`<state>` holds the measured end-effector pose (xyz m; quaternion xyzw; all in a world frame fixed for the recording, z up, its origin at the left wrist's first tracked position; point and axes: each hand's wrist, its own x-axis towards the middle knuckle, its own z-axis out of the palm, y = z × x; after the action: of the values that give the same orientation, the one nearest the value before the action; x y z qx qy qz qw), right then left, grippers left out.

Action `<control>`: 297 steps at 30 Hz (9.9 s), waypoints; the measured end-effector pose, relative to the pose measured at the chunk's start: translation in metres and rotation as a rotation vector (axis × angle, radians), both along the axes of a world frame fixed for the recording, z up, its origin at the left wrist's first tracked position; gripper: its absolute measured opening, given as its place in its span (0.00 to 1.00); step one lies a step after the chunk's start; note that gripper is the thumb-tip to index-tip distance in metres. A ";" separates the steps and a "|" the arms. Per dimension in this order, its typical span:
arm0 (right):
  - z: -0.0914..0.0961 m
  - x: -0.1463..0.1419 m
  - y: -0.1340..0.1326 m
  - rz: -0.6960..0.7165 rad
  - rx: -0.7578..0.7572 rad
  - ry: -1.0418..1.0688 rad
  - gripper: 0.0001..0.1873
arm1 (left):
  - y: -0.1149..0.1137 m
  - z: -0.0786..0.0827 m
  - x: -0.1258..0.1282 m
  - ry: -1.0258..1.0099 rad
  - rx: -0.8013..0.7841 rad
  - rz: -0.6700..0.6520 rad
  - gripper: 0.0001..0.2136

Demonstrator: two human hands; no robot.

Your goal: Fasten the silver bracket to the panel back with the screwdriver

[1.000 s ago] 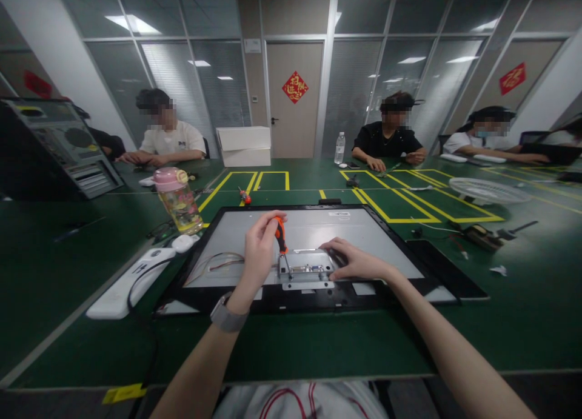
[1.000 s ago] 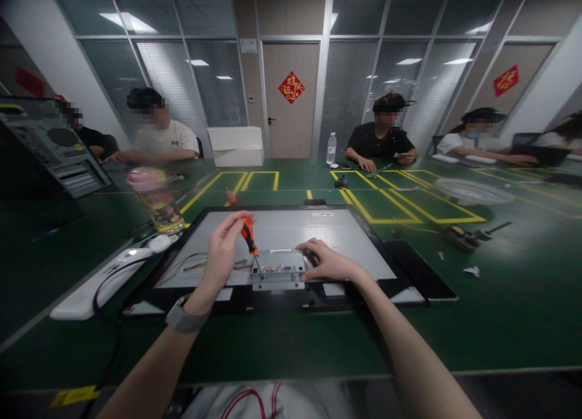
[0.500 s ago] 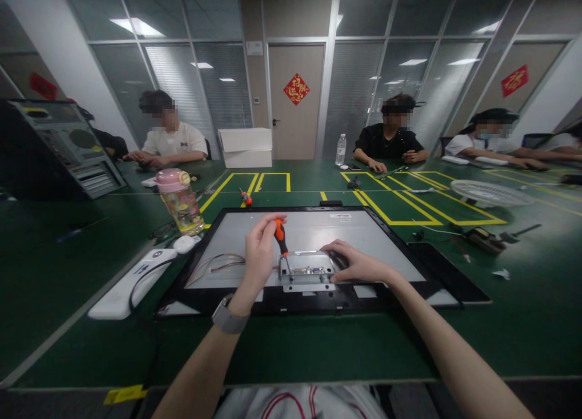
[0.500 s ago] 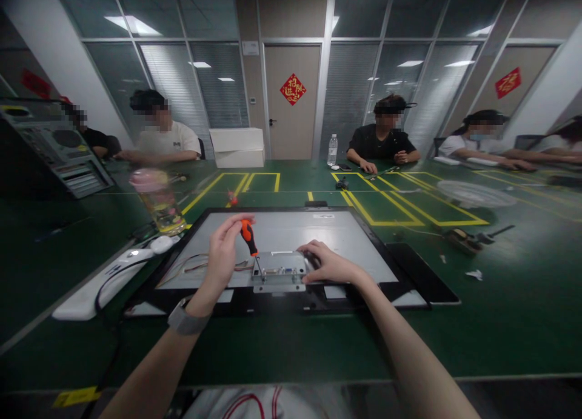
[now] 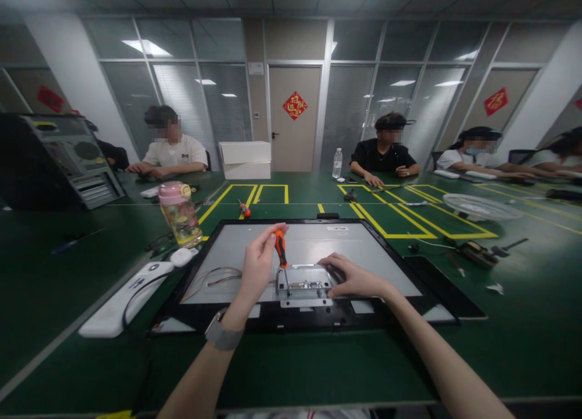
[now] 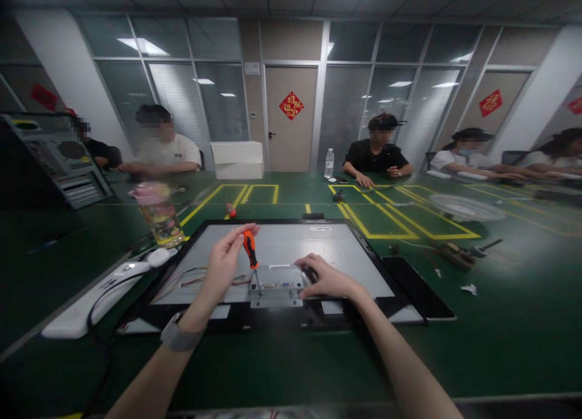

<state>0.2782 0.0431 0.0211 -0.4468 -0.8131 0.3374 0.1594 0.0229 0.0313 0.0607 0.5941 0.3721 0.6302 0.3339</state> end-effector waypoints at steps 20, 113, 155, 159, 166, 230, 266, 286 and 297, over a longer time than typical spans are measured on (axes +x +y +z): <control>-0.005 0.001 0.003 0.002 0.029 0.008 0.39 | -0.005 0.004 -0.001 0.118 0.113 0.098 0.08; -0.007 0.002 0.004 0.004 0.036 0.012 0.39 | -0.002 -0.002 0.001 0.137 0.121 0.050 0.13; -0.007 0.001 0.004 -0.001 0.027 -0.007 0.39 | -0.008 0.000 0.001 0.091 0.151 0.023 0.12; -0.005 -0.001 0.002 -0.013 0.018 -0.011 0.37 | -0.008 0.000 0.002 0.141 0.221 0.071 0.09; -0.004 0.000 0.002 0.000 0.038 -0.010 0.36 | -0.007 0.001 0.002 0.079 0.110 -0.021 0.15; -0.004 0.000 0.002 0.001 0.021 -0.007 0.38 | -0.008 -0.004 0.005 0.162 0.215 0.143 0.12; -0.003 -0.001 0.004 0.012 0.040 -0.009 0.38 | -0.012 -0.006 0.008 0.178 0.215 0.104 0.13; -0.003 0.000 0.002 0.001 0.047 -0.010 0.37 | -0.008 -0.002 0.004 0.213 0.221 0.109 0.12; -0.001 -0.001 0.001 0.001 0.038 -0.021 0.36 | -0.009 -0.001 0.004 0.220 0.238 0.038 0.11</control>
<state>0.2775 0.0437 0.0202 -0.4467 -0.8212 0.3176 0.1592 0.0267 0.0225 0.0592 0.6879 0.3403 0.6070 0.2064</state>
